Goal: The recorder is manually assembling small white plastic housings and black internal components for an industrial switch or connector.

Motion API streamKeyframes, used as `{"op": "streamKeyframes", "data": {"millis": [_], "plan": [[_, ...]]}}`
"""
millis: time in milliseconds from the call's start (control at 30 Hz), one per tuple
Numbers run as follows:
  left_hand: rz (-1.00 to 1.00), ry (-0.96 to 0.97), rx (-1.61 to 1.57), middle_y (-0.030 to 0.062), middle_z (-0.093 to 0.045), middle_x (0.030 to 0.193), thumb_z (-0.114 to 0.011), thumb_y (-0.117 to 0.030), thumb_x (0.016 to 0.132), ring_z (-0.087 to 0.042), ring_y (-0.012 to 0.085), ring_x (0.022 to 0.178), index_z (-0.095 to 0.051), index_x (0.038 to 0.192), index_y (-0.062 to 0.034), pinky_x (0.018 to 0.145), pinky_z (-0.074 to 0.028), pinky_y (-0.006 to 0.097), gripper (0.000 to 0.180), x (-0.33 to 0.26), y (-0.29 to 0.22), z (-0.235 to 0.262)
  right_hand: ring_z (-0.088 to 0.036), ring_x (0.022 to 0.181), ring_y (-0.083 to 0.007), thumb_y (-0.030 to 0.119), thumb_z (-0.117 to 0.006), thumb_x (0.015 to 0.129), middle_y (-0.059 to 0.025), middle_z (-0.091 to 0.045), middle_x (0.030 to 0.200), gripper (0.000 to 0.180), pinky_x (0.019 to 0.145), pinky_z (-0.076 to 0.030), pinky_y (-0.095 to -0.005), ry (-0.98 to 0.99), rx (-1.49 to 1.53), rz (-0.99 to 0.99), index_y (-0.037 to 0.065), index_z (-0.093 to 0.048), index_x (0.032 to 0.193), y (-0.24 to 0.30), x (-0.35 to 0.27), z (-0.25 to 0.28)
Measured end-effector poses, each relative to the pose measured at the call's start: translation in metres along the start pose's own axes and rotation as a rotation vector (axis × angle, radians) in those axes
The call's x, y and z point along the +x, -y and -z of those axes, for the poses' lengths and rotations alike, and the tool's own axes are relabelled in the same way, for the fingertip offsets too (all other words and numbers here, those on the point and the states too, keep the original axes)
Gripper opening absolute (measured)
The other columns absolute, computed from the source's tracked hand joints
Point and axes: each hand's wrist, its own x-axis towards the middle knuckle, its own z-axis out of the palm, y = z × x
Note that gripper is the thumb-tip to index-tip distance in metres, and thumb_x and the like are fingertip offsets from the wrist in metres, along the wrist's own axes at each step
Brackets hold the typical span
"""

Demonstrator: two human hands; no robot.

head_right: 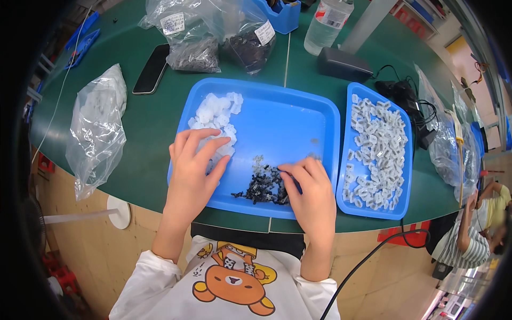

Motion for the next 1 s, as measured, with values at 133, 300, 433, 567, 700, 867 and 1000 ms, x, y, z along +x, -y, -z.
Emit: {"op": "streamKeyframes", "data": {"millis": [133,300,433,567,700,867,1000], "plan": [[0.010,0.008,-0.045,0.0042,-0.056,0.113,-0.073,-0.005,0.075,-0.048,0.0259,0.102,-0.061,0.105,-0.0077,0.086,-0.036,0.039,0.032,-0.004,0.002,0.000,-0.057,0.075,-0.0262,0.003,-0.071,0.079,-0.0090,-0.056,0.080,0.010,0.066,-0.046,-0.0357,0.082,0.048,-0.053,0.003,-0.068,0.088,0.002,0.007,0.001],[0.019,-0.011,-0.086,0.0038,-0.056,0.110,-0.073,-0.004,0.074,-0.049,0.0239,0.097,-0.062,0.103,-0.0072,0.085,-0.037,0.037,0.032,-0.005,0.004,-0.001,-0.057,0.075,-0.0268,0.004,-0.071,0.079,-0.0086,-0.056,0.080,0.009,0.067,-0.046,-0.0359,0.082,0.022,-0.025,0.003,-0.068,0.087,0.000,0.005,0.000],[0.027,-0.048,-0.096,0.0033,-0.056,0.108,-0.073,-0.003,0.074,-0.050,0.0231,0.095,-0.063,0.101,-0.0068,0.084,-0.037,0.036,0.029,-0.007,0.004,-0.002,-0.057,0.075,-0.0276,0.004,-0.071,0.079,-0.0087,-0.057,0.080,0.008,0.069,-0.046,-0.0369,0.080,0.005,0.019,0.003,-0.068,0.087,0.003,0.006,-0.001],[0.003,-0.052,-0.081,0.0025,-0.058,0.107,-0.072,-0.001,0.074,-0.051,0.0223,0.097,-0.064,0.100,-0.0077,0.084,-0.037,0.036,0.028,-0.007,0.006,-0.002,-0.057,0.075,-0.0279,0.003,-0.070,0.079,-0.0089,-0.057,0.080,0.009,0.069,-0.046,-0.0372,0.071,-0.017,0.073,0.002,-0.066,0.087,0.001,0.006,-0.001],[0.004,-0.056,-0.104,0.0027,-0.062,0.103,-0.073,-0.001,0.073,-0.054,0.0220,0.097,-0.067,0.099,-0.0093,0.084,-0.039,0.034,0.028,-0.004,0.003,0.002,-0.056,0.071,-0.0272,0.000,-0.070,0.079,-0.0099,-0.057,0.076,0.010,0.067,-0.045,-0.0365,-0.001,-0.021,0.056,0.001,-0.064,0.087,0.002,0.006,-0.002],[-0.021,-0.014,-0.468,0.0060,-0.065,0.100,-0.072,0.003,0.075,-0.060,0.0180,0.089,-0.069,0.103,-0.0058,0.074,-0.047,0.029,0.030,0.001,0.000,0.005,-0.059,0.063,-0.0216,-0.005,-0.070,0.077,-0.0095,-0.064,0.074,0.015,0.058,-0.046,-0.0303,-0.144,0.031,0.037,0.002,-0.066,0.089,0.005,0.000,-0.001],[0.248,0.211,-1.199,0.0101,-0.067,0.104,-0.066,0.004,0.084,-0.064,0.0147,0.089,-0.066,0.110,0.0007,0.075,-0.050,0.027,0.026,-0.003,-0.022,0.008,-0.063,0.068,-0.0181,-0.009,-0.071,0.075,-0.0090,-0.071,0.085,0.019,0.059,-0.049,-0.0255,-0.266,0.064,0.135,0.001,-0.067,0.091,0.001,0.002,-0.001]]}}
